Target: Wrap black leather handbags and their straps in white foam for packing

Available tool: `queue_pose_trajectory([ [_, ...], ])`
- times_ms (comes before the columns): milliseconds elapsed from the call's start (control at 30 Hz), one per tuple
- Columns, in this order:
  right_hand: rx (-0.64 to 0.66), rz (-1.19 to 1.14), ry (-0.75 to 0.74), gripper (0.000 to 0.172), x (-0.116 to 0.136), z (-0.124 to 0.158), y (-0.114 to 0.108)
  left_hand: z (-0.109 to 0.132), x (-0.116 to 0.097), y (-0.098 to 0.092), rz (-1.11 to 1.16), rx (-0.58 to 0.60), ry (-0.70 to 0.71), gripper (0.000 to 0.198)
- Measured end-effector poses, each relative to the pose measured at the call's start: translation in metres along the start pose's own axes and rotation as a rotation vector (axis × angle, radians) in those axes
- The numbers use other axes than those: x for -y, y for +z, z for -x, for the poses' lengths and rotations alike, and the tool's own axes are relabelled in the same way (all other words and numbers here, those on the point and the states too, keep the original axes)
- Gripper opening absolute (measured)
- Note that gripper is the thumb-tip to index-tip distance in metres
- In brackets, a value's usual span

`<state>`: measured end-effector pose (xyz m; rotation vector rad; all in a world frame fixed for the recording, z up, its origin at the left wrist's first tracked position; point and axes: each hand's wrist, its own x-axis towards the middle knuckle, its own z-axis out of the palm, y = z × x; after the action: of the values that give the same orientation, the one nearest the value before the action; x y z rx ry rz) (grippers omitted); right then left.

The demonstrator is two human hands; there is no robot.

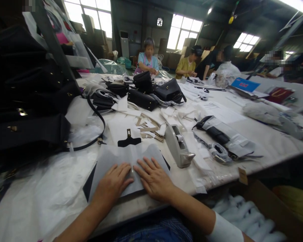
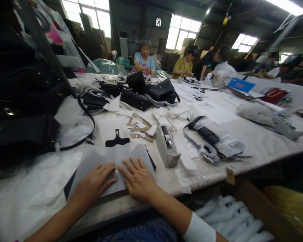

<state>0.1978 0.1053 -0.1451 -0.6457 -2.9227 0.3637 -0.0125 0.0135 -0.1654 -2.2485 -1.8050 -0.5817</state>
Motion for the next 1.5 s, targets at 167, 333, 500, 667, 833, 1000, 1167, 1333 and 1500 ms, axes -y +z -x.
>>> queue_pose_trajectory([
  [167, -0.006, 0.0, 0.084, 0.052, -0.001, -0.003, 0.0, 0.002, 0.015, 0.004, 0.029, 0.067, 0.032, 0.043],
  [333, -0.018, 0.011, 0.044, 0.054, -0.003, -0.003, 0.002, 0.004, 0.015, 0.004, 0.056, 0.006, 0.052, 0.039],
  [500, -0.021, 0.023, 0.001, 0.052, -0.005, -0.002, 0.005, 0.01, 0.008, 0.003, 0.129, -0.116, 0.056, 0.029],
  [667, -0.03, 0.059, -0.001, 0.048, -0.004, -0.003, 0.006, 0.009, 0.007, 0.002, 0.107, -0.082, 0.053, 0.027],
  [833, -0.014, 0.081, -0.002, 0.045, -0.002, -0.006, 0.006, 0.007, 0.005, 0.0, 0.083, -0.032, 0.057, 0.027],
  [1000, 0.014, 0.07, -0.017, 0.043, -0.001, -0.009, 0.004, 0.003, 0.004, -0.002, 0.097, 0.006, 0.048, 0.026],
  [1167, -0.007, 0.015, -0.065, 0.046, -0.004, -0.005, 0.002, 0.003, 0.004, -0.004, 0.178, 0.031, -0.031, 0.025],
  [1333, -0.038, 0.001, -0.133, 0.046, -0.008, -0.001, 0.002, 0.008, 0.003, -0.004, 0.263, 0.015, -0.095, 0.02],
  [1500, 0.006, -0.024, -0.128, 0.044, -0.007, -0.005, -0.002, 0.009, 0.004, -0.002, 0.322, 0.01, -0.075, 0.013],
])
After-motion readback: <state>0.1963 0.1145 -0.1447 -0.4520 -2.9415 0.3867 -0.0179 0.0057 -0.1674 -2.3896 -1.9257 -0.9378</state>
